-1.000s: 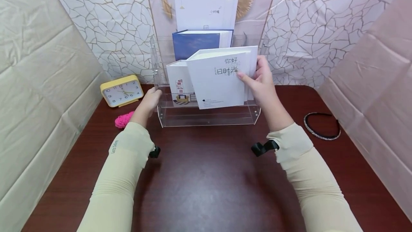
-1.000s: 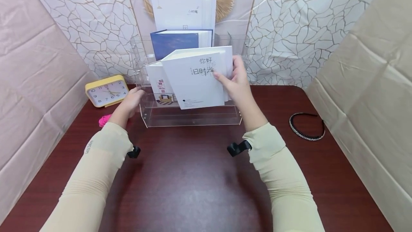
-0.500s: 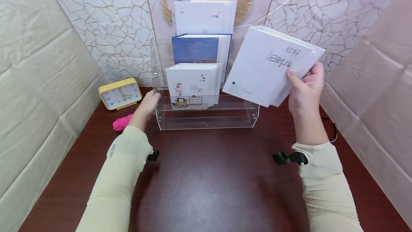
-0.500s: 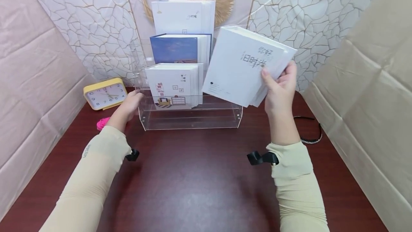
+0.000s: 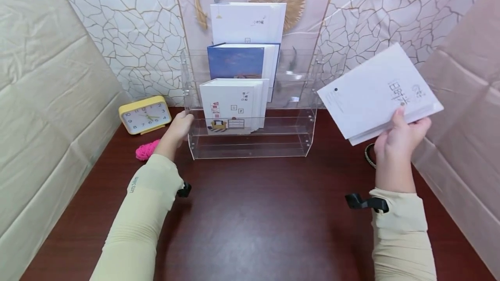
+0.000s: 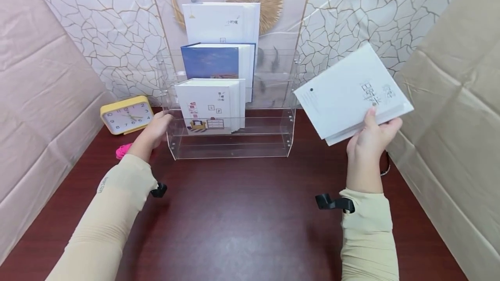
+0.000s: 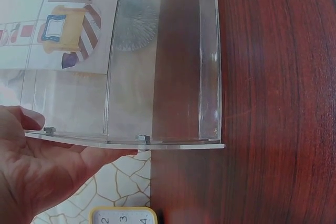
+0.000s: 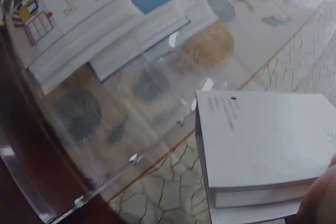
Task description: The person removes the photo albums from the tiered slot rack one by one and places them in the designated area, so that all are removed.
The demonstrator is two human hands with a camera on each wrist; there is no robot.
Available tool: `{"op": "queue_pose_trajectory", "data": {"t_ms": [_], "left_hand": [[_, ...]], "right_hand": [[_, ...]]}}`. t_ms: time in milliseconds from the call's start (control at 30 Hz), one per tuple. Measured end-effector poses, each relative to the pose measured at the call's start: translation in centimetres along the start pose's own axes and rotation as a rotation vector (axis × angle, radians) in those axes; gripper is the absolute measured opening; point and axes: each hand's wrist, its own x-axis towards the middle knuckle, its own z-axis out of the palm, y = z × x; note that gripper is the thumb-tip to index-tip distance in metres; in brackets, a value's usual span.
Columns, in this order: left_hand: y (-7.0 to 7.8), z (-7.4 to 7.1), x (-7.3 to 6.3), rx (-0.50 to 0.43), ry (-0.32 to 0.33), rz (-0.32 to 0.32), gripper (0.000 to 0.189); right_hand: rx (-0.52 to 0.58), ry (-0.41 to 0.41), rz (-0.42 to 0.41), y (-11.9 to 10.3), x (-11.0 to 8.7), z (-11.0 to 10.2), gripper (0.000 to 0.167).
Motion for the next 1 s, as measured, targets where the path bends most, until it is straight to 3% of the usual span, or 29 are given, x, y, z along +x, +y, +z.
{"op": "queue_pose_trajectory", "data": {"t_ms": [100,267,533,900,1000], "left_hand": [[0.0,-0.1,0.1,-0.001,0.002,-0.002,0.045],[-0.2,-0.1,0.2,-0.005,-0.008,-0.007,0.046],[-0.2,0.0,0.2,0.002,-0.004,-0.01,0.044],[-0.1,0.0,0.2,0.005,-0.001,-0.004,0.044],[-0.1,0.0,0.2,0.007,0.002,-0.001,0.044]], "right_hand": [[0.024,0.085,0.06,0.3,0.8,-2.1,0.043],[-0.041,0.229,0.128,1.9,1.9,-5.1,0.046],[-0.138,0.43,0.233,5.4,3.3,-7.4,0.066],[-0.265,0.526,0.349,8.7,4.8,-8.6,0.057],[-0.244,0.524,0.39,9.3,5.0,-9.0,0.056]]}}
